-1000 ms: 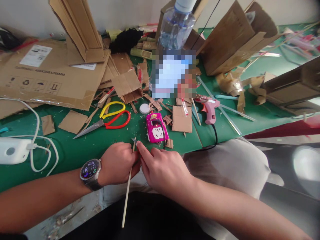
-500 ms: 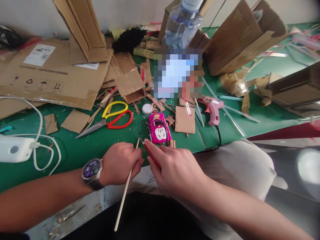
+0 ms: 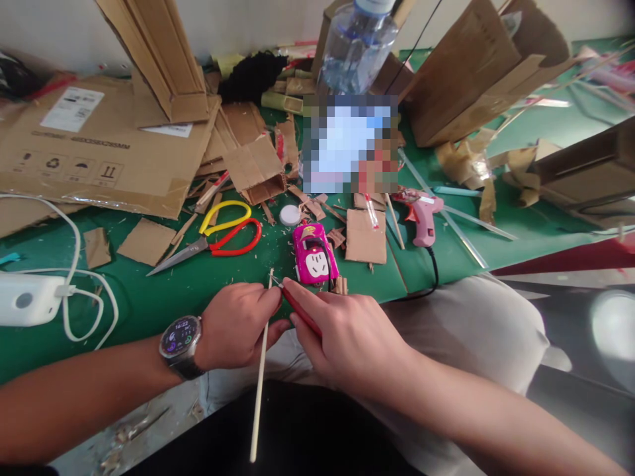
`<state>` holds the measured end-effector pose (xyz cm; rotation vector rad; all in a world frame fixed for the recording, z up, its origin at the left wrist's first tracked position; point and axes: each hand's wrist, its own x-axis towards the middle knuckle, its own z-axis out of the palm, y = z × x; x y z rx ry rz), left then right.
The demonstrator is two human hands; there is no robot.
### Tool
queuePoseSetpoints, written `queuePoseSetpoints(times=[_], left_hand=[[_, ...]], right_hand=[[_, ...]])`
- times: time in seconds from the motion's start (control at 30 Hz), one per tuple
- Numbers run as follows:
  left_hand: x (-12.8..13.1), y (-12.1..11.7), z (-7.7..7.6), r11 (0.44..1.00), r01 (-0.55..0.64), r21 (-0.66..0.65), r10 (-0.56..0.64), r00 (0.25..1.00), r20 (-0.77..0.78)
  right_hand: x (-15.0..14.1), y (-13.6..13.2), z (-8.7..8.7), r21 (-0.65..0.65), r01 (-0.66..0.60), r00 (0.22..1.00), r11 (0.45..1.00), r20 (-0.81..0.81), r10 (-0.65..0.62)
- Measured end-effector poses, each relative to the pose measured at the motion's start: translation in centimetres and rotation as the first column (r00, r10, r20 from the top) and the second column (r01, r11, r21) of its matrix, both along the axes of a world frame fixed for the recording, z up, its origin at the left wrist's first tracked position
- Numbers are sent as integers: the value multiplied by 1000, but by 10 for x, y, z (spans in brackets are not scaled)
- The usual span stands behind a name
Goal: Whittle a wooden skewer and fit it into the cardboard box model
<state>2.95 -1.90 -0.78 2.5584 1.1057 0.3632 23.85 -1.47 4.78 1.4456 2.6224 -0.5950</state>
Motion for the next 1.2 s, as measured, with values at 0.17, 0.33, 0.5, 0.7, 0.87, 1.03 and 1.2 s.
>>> queuePoseSetpoints(times=[0.17, 0.33, 0.5, 0.7, 0.87, 1.03, 1.2], left_hand=[[0, -1, 0, 1000, -4, 10, 5, 999, -32], [0, 1, -1, 1000, 12, 14, -12, 1000, -12], [-1, 2, -3, 998, 30, 58, -29, 999, -20], [0, 1, 1, 1000, 19, 20, -17, 993, -119], [0, 2, -1, 999, 7, 32, -4, 996, -90], [1, 3, -1, 1000, 12, 15, -11, 996, -89], [0, 2, 2, 1000, 20, -12, -21, 992, -125]], right_hand=[[-6, 2, -4, -1, 2, 1000, 1000, 30, -2], [-10, 3, -5, 27, 3, 998, 1000, 55, -5], [-14, 2, -6, 72, -7, 997, 997, 81, 1], [-21, -1, -9, 82, -24, 990, 996, 141, 12], [-24, -2, -10, 75, -18, 989, 997, 150, 7], [-26, -1, -11, 63, -19, 987, 998, 160, 9], [-27, 1, -15, 86, -12, 989, 996, 146, 0]])
